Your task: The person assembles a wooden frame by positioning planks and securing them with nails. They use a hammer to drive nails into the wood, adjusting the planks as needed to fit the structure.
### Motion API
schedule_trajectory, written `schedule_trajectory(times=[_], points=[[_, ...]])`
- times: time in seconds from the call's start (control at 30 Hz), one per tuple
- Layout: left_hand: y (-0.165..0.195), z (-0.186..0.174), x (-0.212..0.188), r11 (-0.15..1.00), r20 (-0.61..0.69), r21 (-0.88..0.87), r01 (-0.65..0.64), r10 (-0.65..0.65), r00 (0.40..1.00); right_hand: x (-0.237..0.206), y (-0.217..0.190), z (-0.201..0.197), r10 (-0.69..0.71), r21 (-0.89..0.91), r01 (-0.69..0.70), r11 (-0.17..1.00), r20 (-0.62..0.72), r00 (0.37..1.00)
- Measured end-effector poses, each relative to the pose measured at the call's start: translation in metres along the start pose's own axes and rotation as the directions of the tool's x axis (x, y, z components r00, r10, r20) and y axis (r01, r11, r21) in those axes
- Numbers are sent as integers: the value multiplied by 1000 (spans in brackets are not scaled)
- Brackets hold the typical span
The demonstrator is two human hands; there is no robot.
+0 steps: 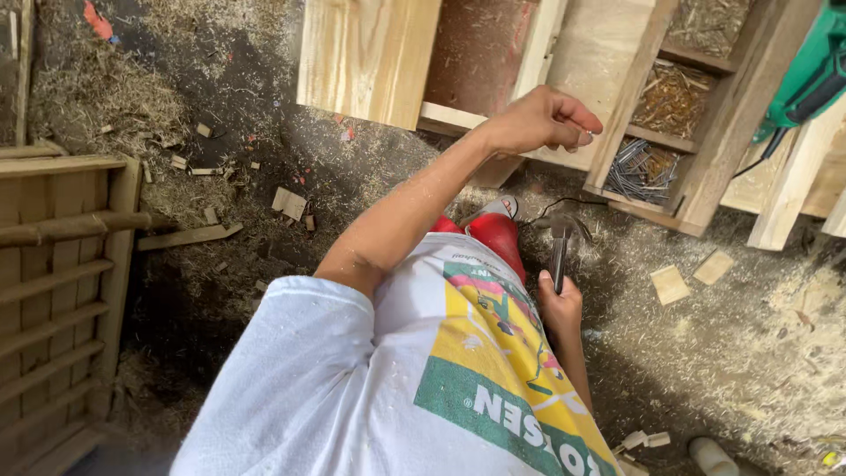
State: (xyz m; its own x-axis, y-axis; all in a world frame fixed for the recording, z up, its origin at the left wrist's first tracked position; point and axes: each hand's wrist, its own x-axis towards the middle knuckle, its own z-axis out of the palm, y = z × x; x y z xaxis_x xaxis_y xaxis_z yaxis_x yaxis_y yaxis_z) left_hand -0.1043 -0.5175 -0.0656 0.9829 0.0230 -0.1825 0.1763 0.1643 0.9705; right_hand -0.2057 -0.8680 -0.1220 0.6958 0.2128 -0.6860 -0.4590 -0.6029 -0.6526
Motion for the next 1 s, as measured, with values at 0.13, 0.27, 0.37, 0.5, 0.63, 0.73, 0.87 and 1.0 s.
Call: schedule_trajectory(times=[0.13, 0.27, 0.37, 0.5, 0.63, 0.73, 0.87, 1.0], points=[[2, -110, -128, 982, -279, 117, -146, 173, 944, -13, -75, 53, -160, 7, 161, 987, 195, 968], [-18, -224, -238, 977, -590, 172, -122, 202, 782, -35, -154, 109, -329, 47, 331, 942, 306, 893], [-41, -264, -282, 928, -669, 373, 6, 264, 695, -52, -198, 150, -399, 62, 405, 912, 357, 844], [-61, -270, -288, 899, -743, 422, 118, 268, 614, -73, -226, 194, -440, 60, 458, 887, 409, 799], [-64, -259, -271, 852, -661, 510, -119, 477, 579, -92, -232, 221, -447, -9, 491, 871, 400, 800], [-60, -256, -264, 844, -649, 531, -78, 464, 603, -104, -235, 236, -493, -16, 546, 838, 408, 769], [-57, -258, -264, 803, -638, 593, -59, 513, 574, -118, -245, 252, -553, -107, 618, 779, 347, 758], [-56, -259, -268, 804, -634, 586, -102, 533, 560, -121, -250, 261, -751, -175, 796, 580, 265, 605]])
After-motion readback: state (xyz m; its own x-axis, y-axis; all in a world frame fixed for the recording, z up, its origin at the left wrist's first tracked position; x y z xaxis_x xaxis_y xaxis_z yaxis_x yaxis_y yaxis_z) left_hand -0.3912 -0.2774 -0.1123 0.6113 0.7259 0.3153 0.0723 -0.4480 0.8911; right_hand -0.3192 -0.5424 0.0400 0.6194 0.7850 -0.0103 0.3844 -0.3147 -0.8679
